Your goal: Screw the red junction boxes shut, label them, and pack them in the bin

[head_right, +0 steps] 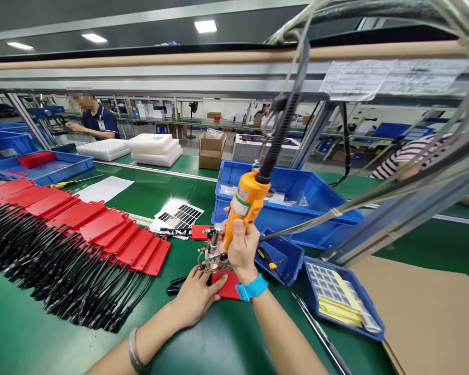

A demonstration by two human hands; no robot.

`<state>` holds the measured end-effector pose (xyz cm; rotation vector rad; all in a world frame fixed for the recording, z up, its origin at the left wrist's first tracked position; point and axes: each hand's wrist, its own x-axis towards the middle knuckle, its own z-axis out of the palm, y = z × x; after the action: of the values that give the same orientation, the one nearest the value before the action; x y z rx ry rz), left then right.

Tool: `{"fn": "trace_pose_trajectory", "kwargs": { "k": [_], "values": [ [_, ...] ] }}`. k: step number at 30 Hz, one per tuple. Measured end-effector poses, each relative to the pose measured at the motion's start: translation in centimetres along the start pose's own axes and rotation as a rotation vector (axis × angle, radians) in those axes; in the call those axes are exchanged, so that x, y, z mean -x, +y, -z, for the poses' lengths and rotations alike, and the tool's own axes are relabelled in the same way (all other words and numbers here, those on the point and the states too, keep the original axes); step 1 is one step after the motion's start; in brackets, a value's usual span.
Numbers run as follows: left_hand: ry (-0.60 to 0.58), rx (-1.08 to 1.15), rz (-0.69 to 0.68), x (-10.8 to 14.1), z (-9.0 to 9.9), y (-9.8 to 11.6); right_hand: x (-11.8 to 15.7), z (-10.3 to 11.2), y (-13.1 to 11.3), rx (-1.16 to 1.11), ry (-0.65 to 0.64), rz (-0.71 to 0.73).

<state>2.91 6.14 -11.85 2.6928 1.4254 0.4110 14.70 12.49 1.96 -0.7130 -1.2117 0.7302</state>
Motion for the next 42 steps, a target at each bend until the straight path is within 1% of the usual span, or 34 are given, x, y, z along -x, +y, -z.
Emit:
{"fn": "trace_pose_trajectory", "kwargs": {
  "k": [2,4,6,8,10,12,15,18,20,24,27,30,33,36,39,41,42],
  "values": [
    [0.008,0.019,-0.036,0.2,0.6,-0.1,-0.6,0.7,-2.2,-0.005,0.055,0.034],
    [0.004,0.071,-0.026,0.0,0.9,-0.2,-1.4,1.5,-4.6,0.004,0.122,0.101],
    [0.010,0.144,0.048,-0.4,0.8,-0.4,-1.9,2.0,-6.5,0.022,0.162,0.166],
    [0.020,0.211,0.147,-0.9,0.4,-0.6,-1.8,2.4,-7.3,0.033,0.176,0.171],
    [0.027,0.245,0.221,-1.4,-0.2,-0.6,-1.0,2.7,-6.9,0.035,0.161,0.107],
    [0.035,0.255,0.252,-1.6,-0.6,-0.6,0.3,2.8,-5.6,0.022,0.123,0.041],
    [0.064,0.263,0.256,-1.5,-0.9,-0.5,2.2,2.8,-3.3,-0.005,0.075,-0.018],
    [0.080,0.276,0.242,-1.3,-0.9,-0.6,3.3,2.8,-1.8,-0.020,0.078,-0.046],
    [0.078,0.278,0.235,-1.3,-0.8,-0.6,3.5,2.8,-1.5,-0.011,0.090,-0.041],
    [0.057,0.317,0.236,-1.3,-0.9,-0.6,3.8,2.8,-1.6,0.045,0.096,-0.010],
    [0.072,0.355,0.273,-1.3,-1.3,-0.6,4.5,2.6,-1.7,0.077,0.074,0.037],
    [0.100,0.337,0.289,-1.4,-1.8,-0.7,5.3,2.3,-1.2,0.079,0.071,0.093],
    [0.100,0.297,0.264,-1.3,-2.1,-0.8,6.0,2.1,-0.8,0.043,0.081,0.102],
    [0.076,0.275,0.221,-1.0,-1.4,-0.6,5.8,2.7,-1.2,-0.023,0.083,0.057],
    [0.033,0.163,0.148,-0.9,0.5,-1.0,4.0,4.0,-3.4,-0.083,0.102,-0.006],
    [0.016,0.031,0.116,-1.6,2.3,-2.1,2.2,5.0,-5.4,-0.096,0.156,-0.043],
    [0.016,-0.026,0.111,-2.3,3.2,-3.1,1.3,5.4,-6.3,-0.090,0.180,-0.053]
  ]
}}
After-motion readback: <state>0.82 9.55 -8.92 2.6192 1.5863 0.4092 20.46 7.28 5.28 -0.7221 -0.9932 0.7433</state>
